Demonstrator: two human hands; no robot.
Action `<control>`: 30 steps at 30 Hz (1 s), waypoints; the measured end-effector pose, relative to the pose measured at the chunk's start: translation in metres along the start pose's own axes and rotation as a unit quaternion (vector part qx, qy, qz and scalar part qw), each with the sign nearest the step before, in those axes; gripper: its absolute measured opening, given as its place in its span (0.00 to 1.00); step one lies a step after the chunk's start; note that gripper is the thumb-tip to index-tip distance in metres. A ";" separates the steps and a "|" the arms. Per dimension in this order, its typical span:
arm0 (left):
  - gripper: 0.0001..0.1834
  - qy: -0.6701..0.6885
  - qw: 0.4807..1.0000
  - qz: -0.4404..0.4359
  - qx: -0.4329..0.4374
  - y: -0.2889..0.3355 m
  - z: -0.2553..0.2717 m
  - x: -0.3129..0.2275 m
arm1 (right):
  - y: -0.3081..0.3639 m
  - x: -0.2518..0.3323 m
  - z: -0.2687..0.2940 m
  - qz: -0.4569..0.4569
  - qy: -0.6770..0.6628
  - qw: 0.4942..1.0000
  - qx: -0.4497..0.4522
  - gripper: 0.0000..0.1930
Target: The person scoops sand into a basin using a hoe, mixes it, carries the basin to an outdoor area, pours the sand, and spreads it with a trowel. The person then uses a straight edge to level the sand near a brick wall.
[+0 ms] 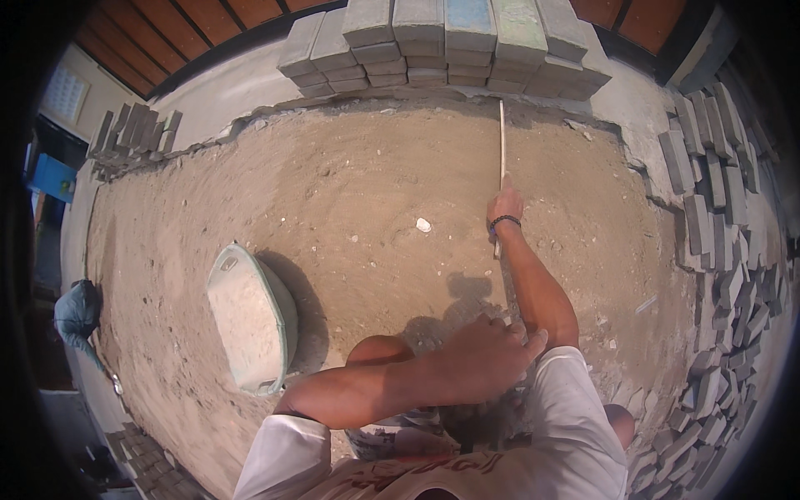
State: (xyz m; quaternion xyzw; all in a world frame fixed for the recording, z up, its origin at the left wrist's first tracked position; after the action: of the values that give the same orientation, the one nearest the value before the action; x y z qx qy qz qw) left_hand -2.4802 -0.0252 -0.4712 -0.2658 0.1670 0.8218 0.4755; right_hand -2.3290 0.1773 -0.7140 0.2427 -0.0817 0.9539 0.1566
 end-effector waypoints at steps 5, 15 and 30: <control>0.15 -0.010 0.999 0.018 -0.042 0.011 0.005 0.021 | 0.038 0.100 -0.052 0.108 -0.057 0.985 0.121 0.28; 0.23 0.058 0.994 0.029 -0.092 0.046 0.029 0.062 | 0.037 0.028 -0.005 -0.057 -0.056 0.993 -0.093 0.30; 0.27 0.040 0.965 0.088 -0.245 0.076 0.052 0.091 | 0.060 0.211 -0.129 0.071 -0.162 0.981 0.079 0.34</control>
State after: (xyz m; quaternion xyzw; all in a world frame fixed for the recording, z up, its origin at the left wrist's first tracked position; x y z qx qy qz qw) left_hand -2.5980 0.0275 -0.4819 -0.3916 0.0022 0.8647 0.3146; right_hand -2.5818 0.2060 -0.7280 0.3992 -0.0469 0.9141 0.0535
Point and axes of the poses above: each hand's wrist, its own y-axis away from the middle knuckle, its own z-axis out of the back of the hand, x = y × z, the point moved 1 cm from there along -y, towards the middle knuckle, and after that the axes turned 3 degrees about -y, right-handed, at the moved point
